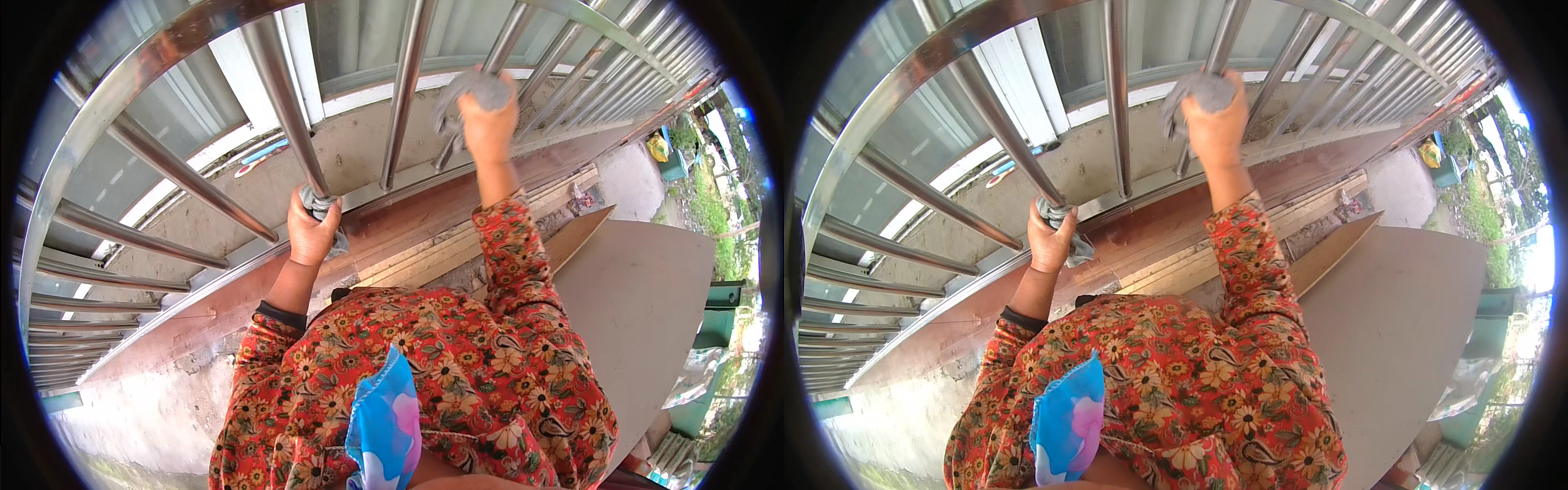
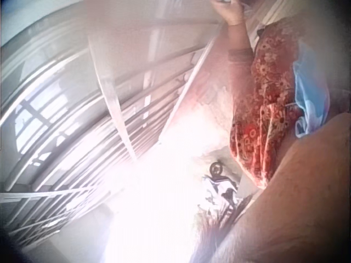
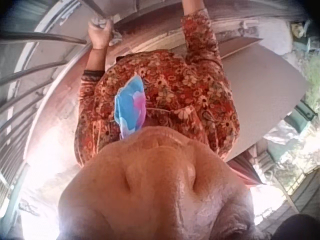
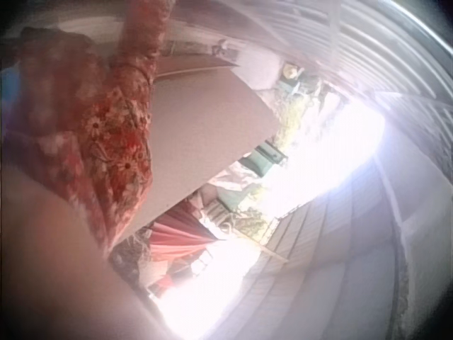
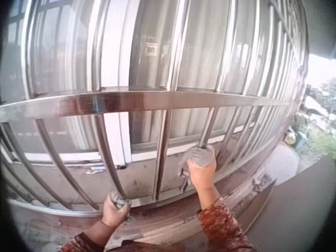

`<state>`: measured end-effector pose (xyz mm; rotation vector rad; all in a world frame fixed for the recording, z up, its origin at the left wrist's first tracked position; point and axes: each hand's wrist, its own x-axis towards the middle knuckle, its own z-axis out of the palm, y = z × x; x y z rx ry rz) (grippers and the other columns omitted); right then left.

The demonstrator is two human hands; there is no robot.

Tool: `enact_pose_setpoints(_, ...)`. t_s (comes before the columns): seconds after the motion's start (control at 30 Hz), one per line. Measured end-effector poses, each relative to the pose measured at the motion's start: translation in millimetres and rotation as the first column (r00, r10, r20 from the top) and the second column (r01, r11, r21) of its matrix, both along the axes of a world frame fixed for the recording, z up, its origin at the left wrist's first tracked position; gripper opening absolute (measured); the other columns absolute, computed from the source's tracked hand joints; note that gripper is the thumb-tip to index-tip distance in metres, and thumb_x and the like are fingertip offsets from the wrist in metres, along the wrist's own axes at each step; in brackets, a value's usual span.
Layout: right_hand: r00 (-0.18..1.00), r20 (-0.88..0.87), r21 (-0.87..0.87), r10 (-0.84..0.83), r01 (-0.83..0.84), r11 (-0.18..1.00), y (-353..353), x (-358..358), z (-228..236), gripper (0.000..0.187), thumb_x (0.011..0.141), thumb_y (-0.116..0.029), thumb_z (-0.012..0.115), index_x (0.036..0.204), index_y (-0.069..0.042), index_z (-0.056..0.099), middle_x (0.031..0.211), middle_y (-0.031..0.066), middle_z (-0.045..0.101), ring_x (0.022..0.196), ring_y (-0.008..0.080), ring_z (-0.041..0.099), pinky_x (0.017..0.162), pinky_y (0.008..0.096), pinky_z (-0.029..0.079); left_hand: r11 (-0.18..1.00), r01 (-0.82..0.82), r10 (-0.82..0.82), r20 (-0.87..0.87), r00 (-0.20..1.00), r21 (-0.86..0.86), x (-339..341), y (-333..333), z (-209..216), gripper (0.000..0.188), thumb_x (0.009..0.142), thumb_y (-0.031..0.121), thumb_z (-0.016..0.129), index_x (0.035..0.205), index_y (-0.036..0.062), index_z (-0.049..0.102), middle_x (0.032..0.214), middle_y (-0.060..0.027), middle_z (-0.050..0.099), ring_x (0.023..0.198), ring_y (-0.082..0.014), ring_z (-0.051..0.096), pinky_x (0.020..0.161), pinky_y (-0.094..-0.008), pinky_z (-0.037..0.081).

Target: The person washes a grey cloth in a red basin of water, then wrings it out. They proceed to wipe the metal bars of a gate or railing with the damp cloth, cleaning multiple vertical and horizontal bars.

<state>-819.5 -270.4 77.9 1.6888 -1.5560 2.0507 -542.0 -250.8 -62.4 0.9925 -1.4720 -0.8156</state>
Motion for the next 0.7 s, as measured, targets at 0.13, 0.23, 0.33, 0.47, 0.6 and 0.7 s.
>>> enact_pose_setpoints(0.13, 0.954, 0.294, 0.270, -0.055, -0.028, 0.962, 3.6, 14.0, -89.2, 0.045, 0.071, -0.007, 0.075, 0.110, -0.003, 0.053, 0.095, 0.0126, 0.066, 0.089, 0.0235, 0.066, 0.081, 0.0347, 0.052, 0.999, -0.039, 0.039, 0.001, 0.999, 0.015, -0.4, -0.1, -2.6, 0.038, 0.078, 0.009, 0.075, 0.108, 0.0015, 0.054, 0.087, -0.0052, 0.062, 0.077, -0.0129, 0.055, 0.073, -0.0293, 0.048)
enact_pose_setpoints(0.23, 0.992, 0.039, 0.341, -0.120, 0.100, 0.935, 15.4, 12.8, -126.7, 0.048, 0.072, -0.004, 0.074, 0.114, -0.003, 0.051, 0.100, 0.0129, 0.064, 0.095, 0.0250, 0.064, 0.085, 0.0351, 0.050, 0.997, -0.068, 0.068, -0.012, 0.998, 0.024, -2.1, 1.2, -2.7, 0.037, 0.079, 0.010, 0.075, 0.109, 0.0017, 0.053, 0.087, -0.0034, 0.060, 0.078, -0.0108, 0.054, 0.073, -0.0278, 0.048)
enact_pose_setpoints(0.33, 0.992, 0.127, 0.306, 0.021, -0.060, 0.950, 16.1, 10.8, -124.1, 0.060, 0.071, 0.005, 0.070, 0.125, -0.003, 0.045, 0.108, 0.0113, 0.062, 0.106, 0.0216, 0.060, 0.093, 0.0340, 0.047, 0.990, -0.134, 0.135, -0.017, 0.991, 0.038, -6.9, -0.4, 7.2, 0.036, 0.080, 0.010, 0.075, 0.109, 0.0021, 0.053, 0.089, -0.0027, 0.059, 0.078, -0.0101, 0.053, 0.072, -0.0267, 0.047)
enact_pose_setpoints(0.47, 0.984, 0.162, 0.211, 0.068, -0.102, 0.972, 1.8, 6.1, -64.6, 0.074, 0.070, 0.000, 0.075, 0.135, -0.003, 0.041, 0.112, 0.0146, 0.060, 0.102, 0.0265, 0.061, 0.092, 0.0353, 0.047, 0.984, -0.150, 0.122, -0.239, 0.963, -0.099, -14.4, -6.3, 35.7, 0.039, 0.082, 0.003, 0.071, 0.113, 0.0013, 0.048, 0.096, -0.0044, 0.061, 0.083, -0.0104, 0.057, 0.076, -0.0254, 0.048)
enact_pose_setpoints(0.6, 0.975, 0.088, 0.005, 0.203, -0.205, 0.979, -10.0, -10.1, -4.2, 0.070, 0.069, -0.001, 0.076, 0.131, -0.002, 0.044, 0.108, 0.0147, 0.062, 0.099, 0.0282, 0.062, 0.090, 0.0382, 0.048, 0.972, -0.201, 0.161, -0.276, 0.948, -0.124, -17.9, -8.8, 57.5, 0.041, 0.084, 0.001, 0.068, 0.118, 0.0022, 0.045, 0.102, -0.0061, 0.061, 0.087, -0.0113, 0.057, 0.078, -0.0255, 0.048)
enact_pose_setpoints(0.7, 0.991, 0.019, 0.014, 0.135, -0.135, 0.991, -2.1, -4.9, -20.1, 0.063, 0.068, -0.001, 0.076, 0.124, -0.002, 0.047, 0.103, 0.0153, 0.062, 0.096, 0.0296, 0.062, 0.086, 0.0389, 0.049, 0.970, -0.222, 0.184, -0.298, 0.937, -0.100, -20.6, -7.4, 59.0, 0.035, 0.085, 0.005, 0.069, 0.114, 0.0036, 0.049, 0.100, -0.0046, 0.063, 0.083, -0.0095, 0.056, 0.074, -0.0248, 0.048)
